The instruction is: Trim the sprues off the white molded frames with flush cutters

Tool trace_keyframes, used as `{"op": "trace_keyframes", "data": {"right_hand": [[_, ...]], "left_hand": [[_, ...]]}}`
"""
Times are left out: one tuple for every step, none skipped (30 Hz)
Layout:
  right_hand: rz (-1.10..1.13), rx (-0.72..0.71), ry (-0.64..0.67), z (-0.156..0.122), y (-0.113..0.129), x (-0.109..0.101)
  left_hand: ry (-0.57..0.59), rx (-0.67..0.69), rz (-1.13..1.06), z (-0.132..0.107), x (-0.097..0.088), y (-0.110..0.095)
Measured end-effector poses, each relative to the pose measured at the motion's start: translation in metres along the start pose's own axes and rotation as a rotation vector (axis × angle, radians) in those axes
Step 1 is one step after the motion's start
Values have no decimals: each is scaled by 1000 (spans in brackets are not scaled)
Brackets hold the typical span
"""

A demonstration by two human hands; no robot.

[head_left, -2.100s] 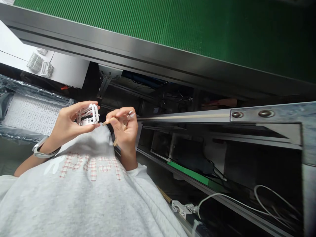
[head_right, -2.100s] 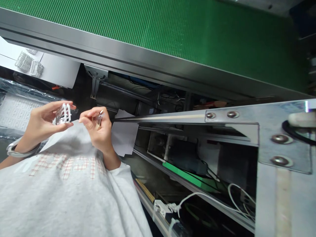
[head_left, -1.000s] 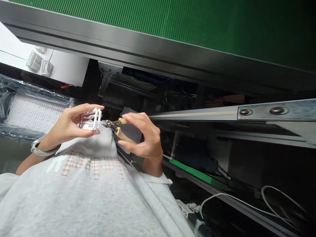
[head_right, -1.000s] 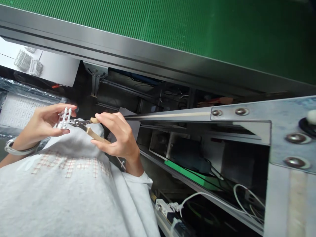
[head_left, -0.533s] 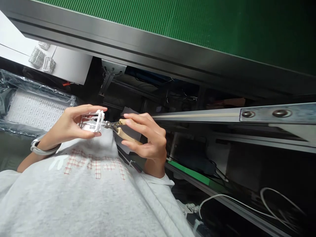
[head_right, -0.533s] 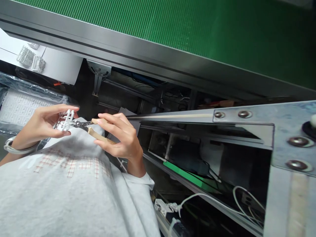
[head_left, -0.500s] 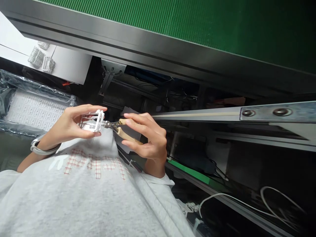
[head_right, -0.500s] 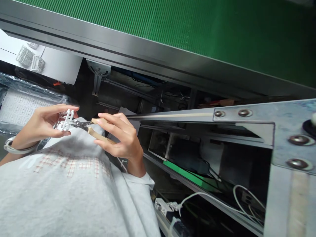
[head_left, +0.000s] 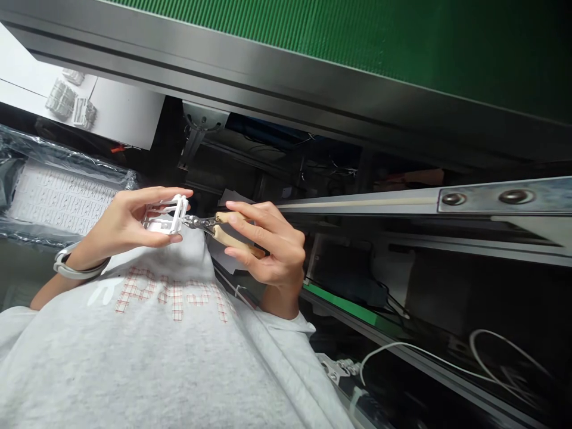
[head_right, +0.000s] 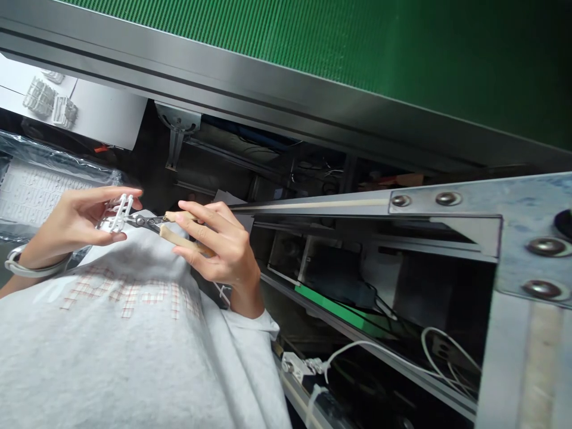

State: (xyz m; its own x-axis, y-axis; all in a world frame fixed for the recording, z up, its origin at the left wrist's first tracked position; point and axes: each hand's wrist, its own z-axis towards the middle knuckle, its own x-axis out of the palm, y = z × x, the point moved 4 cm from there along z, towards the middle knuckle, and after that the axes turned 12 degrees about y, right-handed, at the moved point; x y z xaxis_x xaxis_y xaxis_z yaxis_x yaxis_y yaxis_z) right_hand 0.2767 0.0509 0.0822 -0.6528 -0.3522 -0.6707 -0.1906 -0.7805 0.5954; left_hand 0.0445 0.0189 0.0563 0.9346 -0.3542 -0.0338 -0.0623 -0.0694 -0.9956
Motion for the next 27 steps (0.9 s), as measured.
{"op": "trace_keyframes", "data": {"right_hand": [[-2, -3, 1, 1, 0, 0], [-3, -5, 4, 2, 0, 0], [-4, -5, 8, 2, 0, 0], [-4, -3, 14, 3, 0, 1], [-3, -2, 19, 3, 0, 1], [-2, -3, 21, 4, 1, 1], [-3, -1, 24, 5, 1, 0], [-5, -1, 26, 5, 1, 0], [-7, 4, 30, 6, 2, 0], [-10, 6, 33, 6, 2, 1], [-12, 9, 37, 6, 2, 1], [-14, 12, 40, 7, 2, 1], [-16, 13, 41, 7, 2, 1], [-18, 11, 42, 7, 2, 2], [-19, 12, 43, 7, 2, 2], [-21, 10, 43, 7, 2, 2], [-22, 9, 41, 7, 2, 2], [-24, 8, 40, 7, 2, 2], [-27, 7, 38, 7, 2, 2], [-31, 8, 36, 8, 2, 3], [-34, 9, 33, 8, 2, 3], [-35, 10, 31, 9, 2, 3], [-35, 10, 28, 10, 2, 3], [-33, 11, 23, 11, 2, 3], [-28, 11, 16, 11, 2, 4], [-22, 11, 11, 12, 2, 4], [-14, 12, 6, 12, 1, 5]], "left_hand": [[-2, -15, -2, 0, 0, 0], [-5, -26, -3, -1, -1, 0], [-8, -37, -3, -1, -2, 1], [-11, -44, -3, -2, -2, 1], [-13, -49, -1, -2, -3, 1], [-15, -49, 2, -3, -3, 1], [-15, -44, 4, -3, -3, 1], [-16, -39, 5, -3, -4, 1], [-17, -39, 5, -3, -4, 1], [-20, -39, 1, -3, -4, 1], [-22, -43, -3, -3, -4, 1], [-25, -50, -6, -3, -5, 1], [-28, -57, -5, -3, -5, 1], [-28, -61, -4, -3, -5, 2], [-26, -58, -5, -3, -6, 2], [-23, -52, -7, -3, -6, 2], [-22, -43, -11, -2, -6, 1], [-21, -37, -15, -2, -6, 1], [-20, -36, -17, -2, -7, 1], [-21, -40, -18, -2, -7, 1], [-21, -47, -19, -2, -7, 1], [-20, -60, -20, -2, -7, 1], [-19, -73, -23, -2, -8, 1], [-18, -84, -29, -2, -8, 1], [-18, -89, -38, -2, -8, 0], [-17, -93, -45, -2, -9, 0], [-15, -93, -51, -3, -9, 0]]}}
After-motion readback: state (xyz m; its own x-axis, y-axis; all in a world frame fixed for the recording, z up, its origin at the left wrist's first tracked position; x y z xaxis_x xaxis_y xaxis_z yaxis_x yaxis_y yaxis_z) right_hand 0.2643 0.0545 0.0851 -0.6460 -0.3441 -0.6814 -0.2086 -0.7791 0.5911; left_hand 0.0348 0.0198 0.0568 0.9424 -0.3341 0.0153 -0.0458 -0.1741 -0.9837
